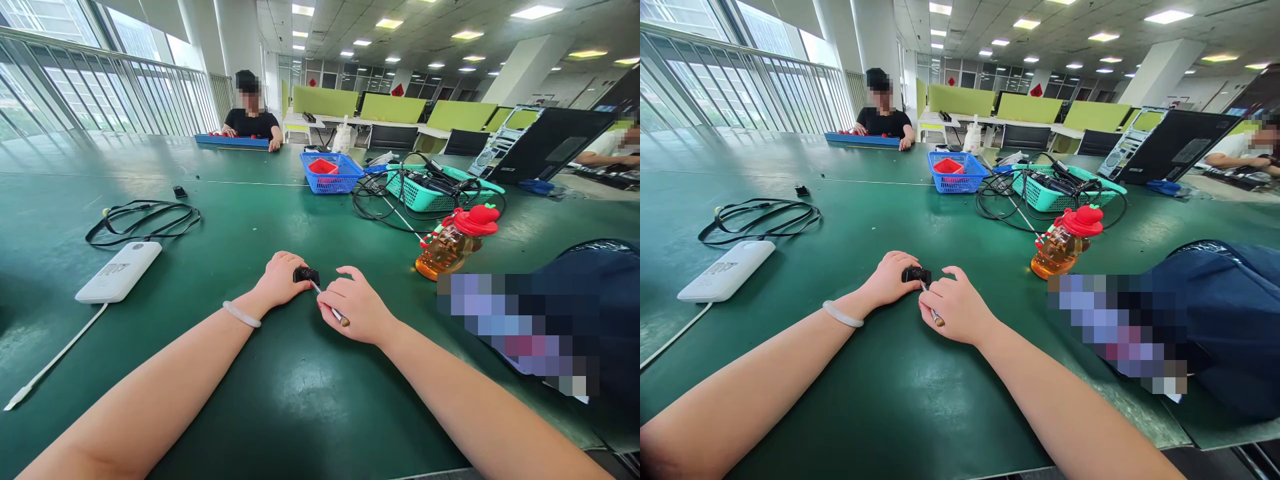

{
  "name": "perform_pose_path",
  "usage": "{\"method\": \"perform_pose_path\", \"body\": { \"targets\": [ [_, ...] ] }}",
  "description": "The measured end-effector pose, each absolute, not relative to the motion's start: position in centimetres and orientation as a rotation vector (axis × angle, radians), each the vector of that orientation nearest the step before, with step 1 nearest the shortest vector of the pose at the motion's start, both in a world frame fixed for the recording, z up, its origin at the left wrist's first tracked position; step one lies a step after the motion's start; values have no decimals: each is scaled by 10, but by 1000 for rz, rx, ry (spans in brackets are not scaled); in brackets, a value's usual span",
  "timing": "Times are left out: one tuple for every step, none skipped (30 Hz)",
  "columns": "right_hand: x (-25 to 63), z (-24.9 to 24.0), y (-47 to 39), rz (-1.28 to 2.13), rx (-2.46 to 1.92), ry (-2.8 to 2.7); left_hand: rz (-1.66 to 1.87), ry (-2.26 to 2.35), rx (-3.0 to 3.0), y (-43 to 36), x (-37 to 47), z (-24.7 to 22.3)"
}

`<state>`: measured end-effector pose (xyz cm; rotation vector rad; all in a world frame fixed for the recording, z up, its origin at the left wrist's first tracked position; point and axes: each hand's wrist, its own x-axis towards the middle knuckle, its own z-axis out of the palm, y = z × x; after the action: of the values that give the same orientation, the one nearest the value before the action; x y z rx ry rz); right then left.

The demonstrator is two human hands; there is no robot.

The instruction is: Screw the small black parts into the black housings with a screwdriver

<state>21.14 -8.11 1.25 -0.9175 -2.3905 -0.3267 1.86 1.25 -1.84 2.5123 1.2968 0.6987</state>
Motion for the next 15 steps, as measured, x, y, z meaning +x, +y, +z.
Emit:
{"method": "perform_pose_path", "body": {
  "targets": [
    [211, 12, -81, -326, -921, -2392, 696, 1301, 2509, 13, 19, -18],
    [211, 12, -81, -325, -921, -2395, 695, 1306, 2505, 13, 19, -18],
    [211, 11, -81, -324, -921, -2397, 693, 1312, 2499, 13, 19, -18],
    [211, 11, -81, -322, -919, -2398, 691, 1318, 2491, 12, 19, -18],
    [211, 11, -81, -322, -917, -2396, 690, 1325, 2483, 12, 19, -18],
    [211, 11, -81, -325, -916, -2391, 688, 1330, 2475, 12, 19, -17],
    [211, 11, -81, -332, -916, -2386, 689, 1335, 2467, 12, 19, -17],
    [211, 12, -81, -340, -916, -2382, 689, 1338, 2462, 12, 19, -17],
    [211, 12, -81, -348, -915, -2381, 689, 1340, 2460, 11, 20, -17],
    [211, 12, -81, -355, -915, -2384, 687, 1340, 2460, 11, 20, -17],
    [211, 12, -81, -360, -916, -2387, 685, 1339, 2461, 11, 20, -16],
    [211, 12, -82, -364, -916, -2390, 680, 1337, 2462, 11, 20, -16],
    [211, 13, -82, -368, -916, -2391, 673, 1334, 2465, 11, 20, -15],
    [211, 13, -82, -373, -914, -2390, 666, 1331, 2467, 11, 20, -15],
    [211, 13, -82, -381, -909, -2386, 661, 1329, 2467, 11, 20, -14]
  ]
}}
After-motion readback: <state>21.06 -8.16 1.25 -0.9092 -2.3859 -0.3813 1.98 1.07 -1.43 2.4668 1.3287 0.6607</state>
